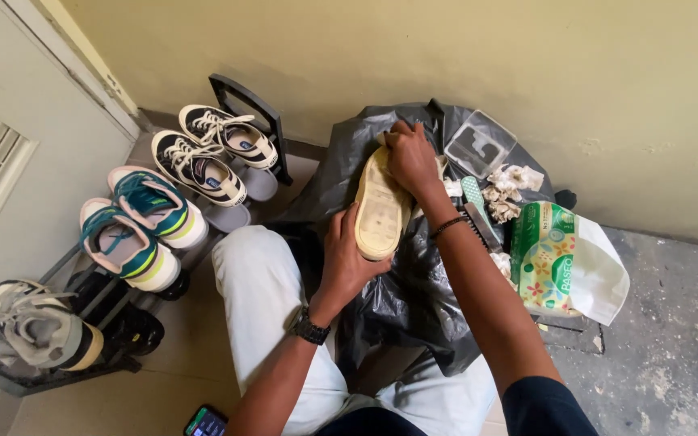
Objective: The person sits on the floor and cleans a single sneaker using a brush and a cloth. They scrub the upper, sides, and sole of the shoe, then wipe it down with the cloth.
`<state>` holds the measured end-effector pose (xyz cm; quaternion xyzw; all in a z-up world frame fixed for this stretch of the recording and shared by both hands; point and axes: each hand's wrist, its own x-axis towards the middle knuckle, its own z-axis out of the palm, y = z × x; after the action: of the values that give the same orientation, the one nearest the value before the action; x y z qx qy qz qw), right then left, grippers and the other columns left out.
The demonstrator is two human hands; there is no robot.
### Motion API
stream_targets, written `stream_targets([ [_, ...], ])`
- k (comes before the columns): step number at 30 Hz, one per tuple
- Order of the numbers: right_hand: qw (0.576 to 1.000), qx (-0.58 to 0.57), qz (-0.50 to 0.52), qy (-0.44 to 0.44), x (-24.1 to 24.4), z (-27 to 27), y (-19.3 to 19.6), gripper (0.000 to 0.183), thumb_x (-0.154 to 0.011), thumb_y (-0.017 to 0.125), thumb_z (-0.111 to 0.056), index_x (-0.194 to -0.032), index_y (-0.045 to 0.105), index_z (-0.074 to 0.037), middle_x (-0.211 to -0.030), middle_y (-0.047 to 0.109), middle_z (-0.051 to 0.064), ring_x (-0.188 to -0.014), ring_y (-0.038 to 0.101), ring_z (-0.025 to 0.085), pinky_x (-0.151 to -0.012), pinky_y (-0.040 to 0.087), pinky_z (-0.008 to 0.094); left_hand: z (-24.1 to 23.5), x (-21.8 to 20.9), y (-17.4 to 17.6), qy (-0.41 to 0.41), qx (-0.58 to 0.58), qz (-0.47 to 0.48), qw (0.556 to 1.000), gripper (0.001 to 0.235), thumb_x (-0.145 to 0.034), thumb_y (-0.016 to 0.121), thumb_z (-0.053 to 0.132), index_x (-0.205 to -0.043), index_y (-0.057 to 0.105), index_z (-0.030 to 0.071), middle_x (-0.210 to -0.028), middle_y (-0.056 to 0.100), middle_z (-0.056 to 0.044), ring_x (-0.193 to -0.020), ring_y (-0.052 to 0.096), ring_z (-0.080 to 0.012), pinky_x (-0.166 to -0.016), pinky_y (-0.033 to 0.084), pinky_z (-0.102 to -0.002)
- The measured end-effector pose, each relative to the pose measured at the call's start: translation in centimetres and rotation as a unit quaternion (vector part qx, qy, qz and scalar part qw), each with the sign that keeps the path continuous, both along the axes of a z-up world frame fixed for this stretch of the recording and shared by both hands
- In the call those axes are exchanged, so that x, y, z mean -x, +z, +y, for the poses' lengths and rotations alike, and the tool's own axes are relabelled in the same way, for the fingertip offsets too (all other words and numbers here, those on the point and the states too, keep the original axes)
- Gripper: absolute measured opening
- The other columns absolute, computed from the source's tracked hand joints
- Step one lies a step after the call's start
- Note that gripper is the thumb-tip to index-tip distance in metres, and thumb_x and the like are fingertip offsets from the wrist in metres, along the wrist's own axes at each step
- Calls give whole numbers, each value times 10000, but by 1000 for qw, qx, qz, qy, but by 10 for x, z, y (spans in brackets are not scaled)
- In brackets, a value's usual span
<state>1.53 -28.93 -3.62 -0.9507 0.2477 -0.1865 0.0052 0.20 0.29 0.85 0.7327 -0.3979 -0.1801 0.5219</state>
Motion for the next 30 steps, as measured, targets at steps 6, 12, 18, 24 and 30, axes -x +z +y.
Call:
stream_targets([
  [6,968,-63,-104,219,36,75,59,257,-682,642,-50,-886,780,-124,-1056,699,66,-943,591,407,-783,540,470,3,2,2,-6,30,19,999,1097,-613,913,208,-1538,344,54,-1422,407,-210,-1321,460,-505,-1073,408,-651],
  [12,963,-96,-154,200,81,120,51,515,-650,643,49,-1026,803,-264,-1202,709,-85,-942,545,256,-886,488,363,-5,9,-9,0,12,-40,999,1108,-566,919,219,-1505,362,36,-1412,397,-195,-1328,475,-472,-1101,451,-592],
  [18,942,-200,-267,31,150,124,37,230,-828,679,2,-1040,755,-45,-1302,664,186,-1096,586,459,-1005,450,547,-11,-2,-34,38,120,-35,991,1126,-525,975,260,-1501,447,68,-1337,495,-232,-1286,513,-499,-1084,414,-597],
  [24,945,-143,-289,-59,205,182,61,332,-911,688,-67,-1241,705,-102,-1321,596,178,-1259,501,456,-1089,395,576,-3,16,6,79,67,-28,994,1032,-628,943,306,-1498,458,35,-1318,542,-304,-1257,535,-530,-1050,424,-648],
  [30,860,-300,-397,-111,250,209,77,265,-962,664,-78,-1199,768,-135,-1118,712,109,-969,697,257,-814,585,359,-5,5,19,193,100,254,943,687,-679,914,387,-1256,674,100,-1163,713,-199,-1099,681,-345,-931,552,-488],
])
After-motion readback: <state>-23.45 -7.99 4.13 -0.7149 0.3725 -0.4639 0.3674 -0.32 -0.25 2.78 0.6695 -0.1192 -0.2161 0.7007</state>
